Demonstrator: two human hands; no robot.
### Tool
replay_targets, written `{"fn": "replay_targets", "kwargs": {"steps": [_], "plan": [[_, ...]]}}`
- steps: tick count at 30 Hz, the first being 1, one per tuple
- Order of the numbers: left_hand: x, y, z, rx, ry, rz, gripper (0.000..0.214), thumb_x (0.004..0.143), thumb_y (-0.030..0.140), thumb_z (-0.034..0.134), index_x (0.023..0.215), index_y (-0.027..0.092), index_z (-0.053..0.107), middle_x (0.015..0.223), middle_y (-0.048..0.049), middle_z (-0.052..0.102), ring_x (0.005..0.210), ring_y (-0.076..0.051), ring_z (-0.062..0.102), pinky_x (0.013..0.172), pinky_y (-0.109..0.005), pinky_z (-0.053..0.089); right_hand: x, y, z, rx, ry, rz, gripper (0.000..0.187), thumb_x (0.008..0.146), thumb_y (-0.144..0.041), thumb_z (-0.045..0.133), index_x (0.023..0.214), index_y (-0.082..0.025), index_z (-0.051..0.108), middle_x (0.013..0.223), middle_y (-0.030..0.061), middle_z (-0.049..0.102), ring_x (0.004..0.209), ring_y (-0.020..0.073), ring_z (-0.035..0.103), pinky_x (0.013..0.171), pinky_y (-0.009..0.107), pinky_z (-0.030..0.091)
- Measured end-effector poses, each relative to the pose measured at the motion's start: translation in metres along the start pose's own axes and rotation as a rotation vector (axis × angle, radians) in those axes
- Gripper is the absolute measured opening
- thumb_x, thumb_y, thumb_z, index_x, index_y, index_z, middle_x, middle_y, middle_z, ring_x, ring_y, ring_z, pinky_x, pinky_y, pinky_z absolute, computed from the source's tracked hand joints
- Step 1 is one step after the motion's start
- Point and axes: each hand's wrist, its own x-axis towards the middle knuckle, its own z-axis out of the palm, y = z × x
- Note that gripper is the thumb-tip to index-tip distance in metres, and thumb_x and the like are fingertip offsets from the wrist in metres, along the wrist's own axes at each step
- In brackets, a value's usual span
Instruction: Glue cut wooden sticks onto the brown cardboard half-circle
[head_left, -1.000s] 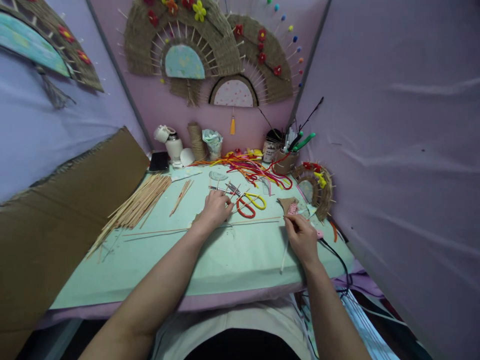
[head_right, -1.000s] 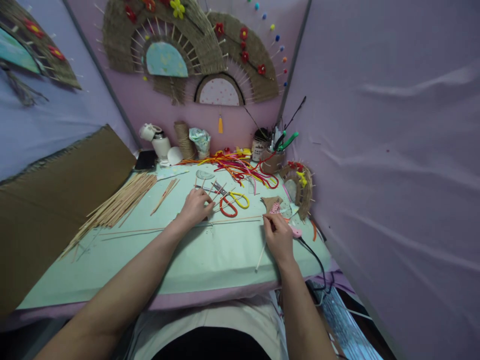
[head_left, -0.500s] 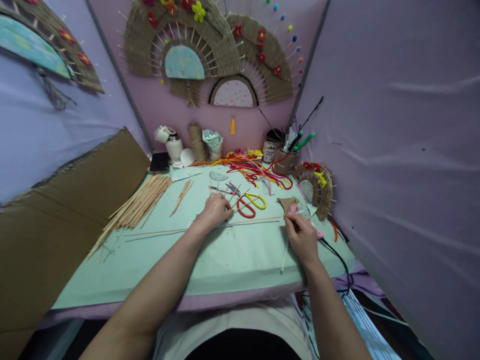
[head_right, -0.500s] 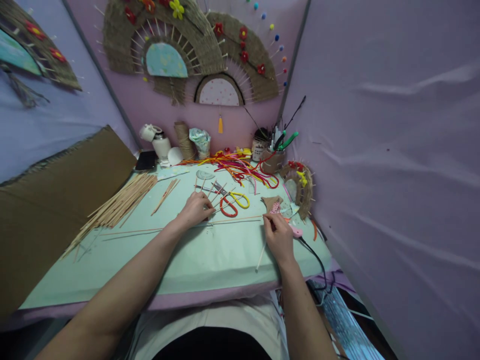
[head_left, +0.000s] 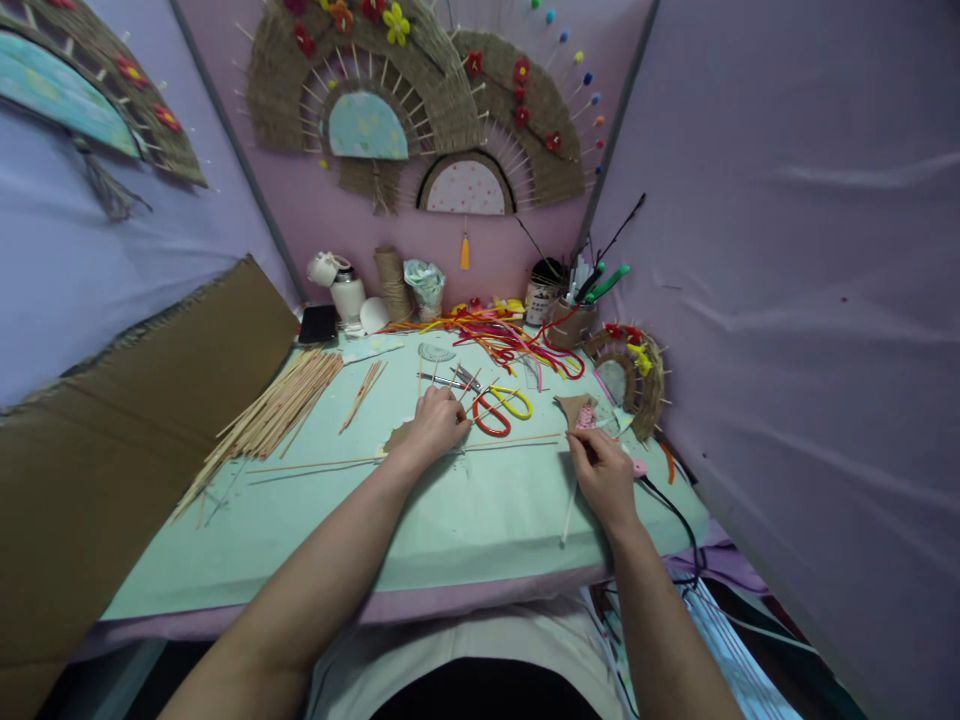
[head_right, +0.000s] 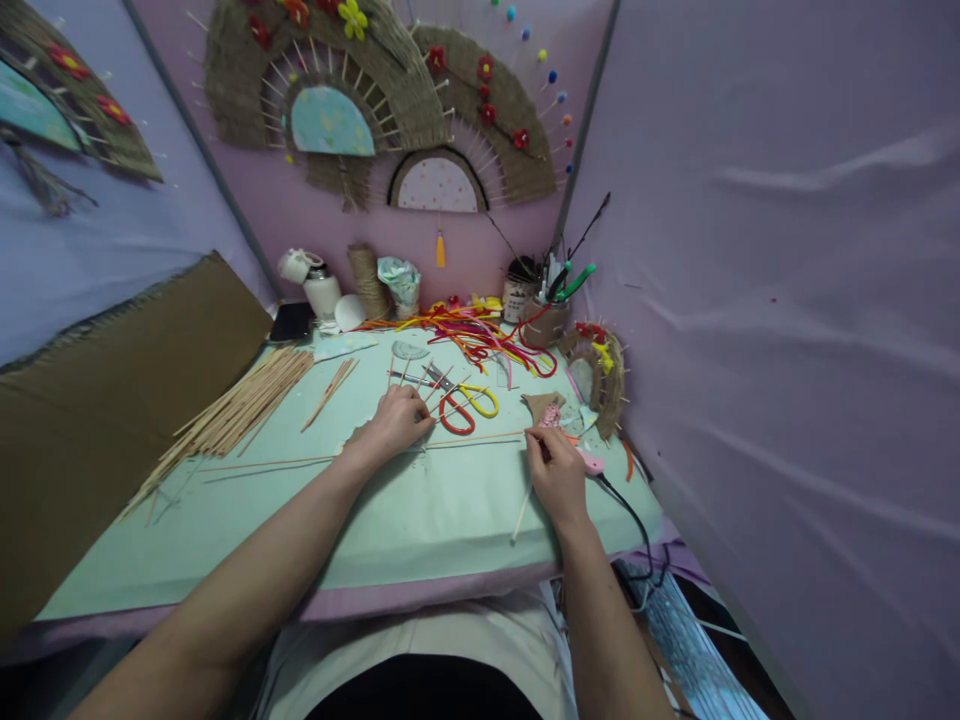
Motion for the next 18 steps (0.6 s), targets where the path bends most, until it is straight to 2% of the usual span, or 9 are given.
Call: {"fn": "replay_targets", "kwargs": {"steps": [18], "plan": [[0.0005,-0.0017,0.0036,-0.011,0.026,0.024,0.019,0.082,0.028,0.06,0.078,0.017,0.075,0.097,-0.0113,0.062,0.099,-0.027,0.05,0.084,-0.039,0.043,0.001,-0.0029,-0.0012,-0.003,0.001,-0.007,0.015,0.091,-0.026,0.054,0.086,-0.021,0.066,0.08,0.0042,0.068,0.073,0.0186,0.063,0.068,0.031,0.049]]}}
